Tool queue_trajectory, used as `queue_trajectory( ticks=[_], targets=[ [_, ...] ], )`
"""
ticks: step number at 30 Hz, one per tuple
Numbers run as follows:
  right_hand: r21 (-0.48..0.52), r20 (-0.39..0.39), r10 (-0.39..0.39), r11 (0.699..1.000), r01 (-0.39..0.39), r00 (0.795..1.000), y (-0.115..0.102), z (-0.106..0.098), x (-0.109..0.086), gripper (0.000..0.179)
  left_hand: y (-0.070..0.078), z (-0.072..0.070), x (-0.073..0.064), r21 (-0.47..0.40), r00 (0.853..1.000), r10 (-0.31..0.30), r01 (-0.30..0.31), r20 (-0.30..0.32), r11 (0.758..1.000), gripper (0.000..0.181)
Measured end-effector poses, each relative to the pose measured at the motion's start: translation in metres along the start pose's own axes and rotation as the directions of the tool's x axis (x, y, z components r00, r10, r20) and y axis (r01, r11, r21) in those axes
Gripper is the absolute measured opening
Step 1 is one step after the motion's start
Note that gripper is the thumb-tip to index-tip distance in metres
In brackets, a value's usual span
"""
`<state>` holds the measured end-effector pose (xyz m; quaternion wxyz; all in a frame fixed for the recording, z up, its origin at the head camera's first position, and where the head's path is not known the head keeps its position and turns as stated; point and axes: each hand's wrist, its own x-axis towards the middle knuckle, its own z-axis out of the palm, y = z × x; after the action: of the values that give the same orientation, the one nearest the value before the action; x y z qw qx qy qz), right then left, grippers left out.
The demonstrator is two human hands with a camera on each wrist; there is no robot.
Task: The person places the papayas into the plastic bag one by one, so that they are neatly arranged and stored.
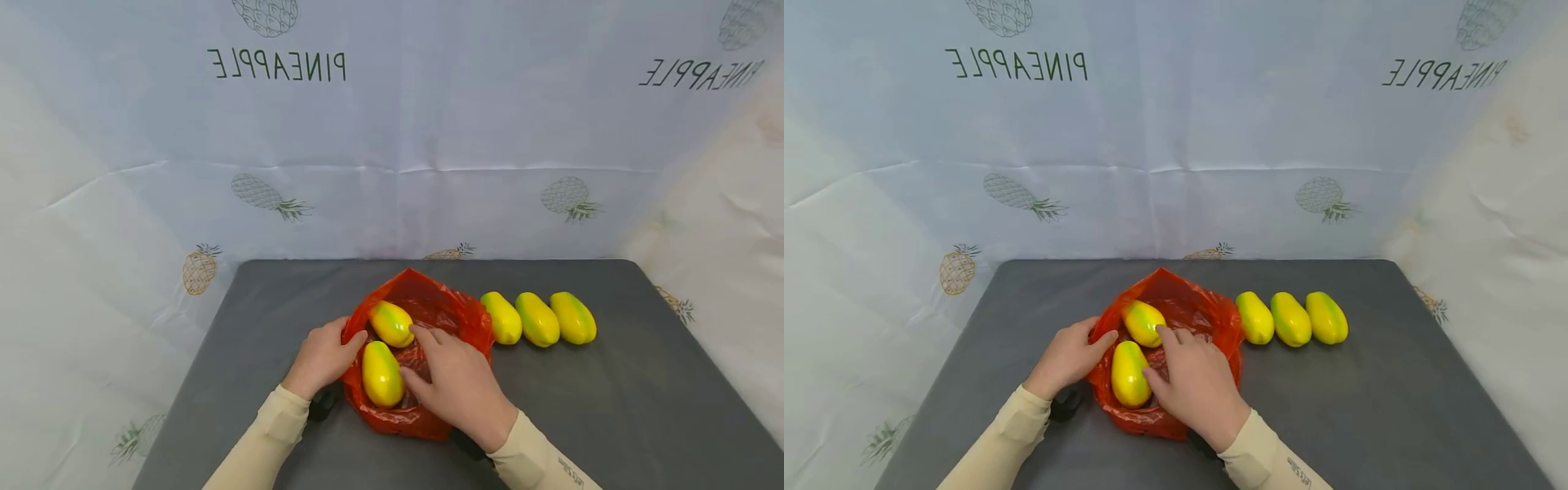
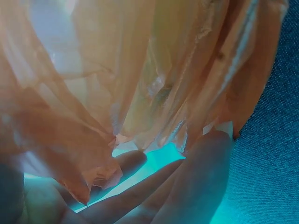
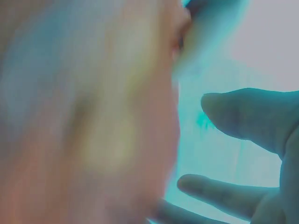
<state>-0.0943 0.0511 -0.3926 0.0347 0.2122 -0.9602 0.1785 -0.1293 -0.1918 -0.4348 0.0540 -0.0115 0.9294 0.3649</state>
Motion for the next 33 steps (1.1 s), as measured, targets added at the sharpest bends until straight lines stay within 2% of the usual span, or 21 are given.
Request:
queue_trajectory(
  ticks=[5,10,15,20,26,33],
  targets=[
    [0.068,-0.097,0.086,0.994,-0.08,0.992,0.037,-0.027,0.0,0.069,-0.001,0.0,0.003,0.014,1.0,-0.007,0.007,-0.018,1.0,0.033],
    [0.148,-0.145,0.193,0.974,-0.172,0.97,0.078,-0.05,-0.002,0.067,-0.003,-0.003,0.004,0.008,0.999,0.001,-0.001,-0.04,1.0,0.029],
    [0.154,-0.167,0.273,0.956,-0.248,0.947,0.119,-0.063,-0.008,0.067,-0.003,-0.002,0.003,0.001,0.999,-0.001,0.001,-0.047,1.0,0.026],
    [0.139,-0.179,0.331,0.941,-0.309,0.926,0.158,-0.066,-0.017,0.068,0.001,0.0,0.001,-0.015,1.0,-0.011,0.011,-0.027,1.0,0.026],
    [0.14,-0.176,0.393,0.918,-0.372,0.903,0.201,-0.067,-0.024,0.071,0.004,0.005,0.002,-0.025,0.999,0.011,-0.012,-0.043,1.0,0.021],
    [0.142,-0.11,0.441,0.894,-0.425,0.891,0.232,-0.059,-0.027,0.077,0.004,0.006,0.001,0.018,0.999,-0.007,0.008,-0.054,1.0,0.024]
  ],
)
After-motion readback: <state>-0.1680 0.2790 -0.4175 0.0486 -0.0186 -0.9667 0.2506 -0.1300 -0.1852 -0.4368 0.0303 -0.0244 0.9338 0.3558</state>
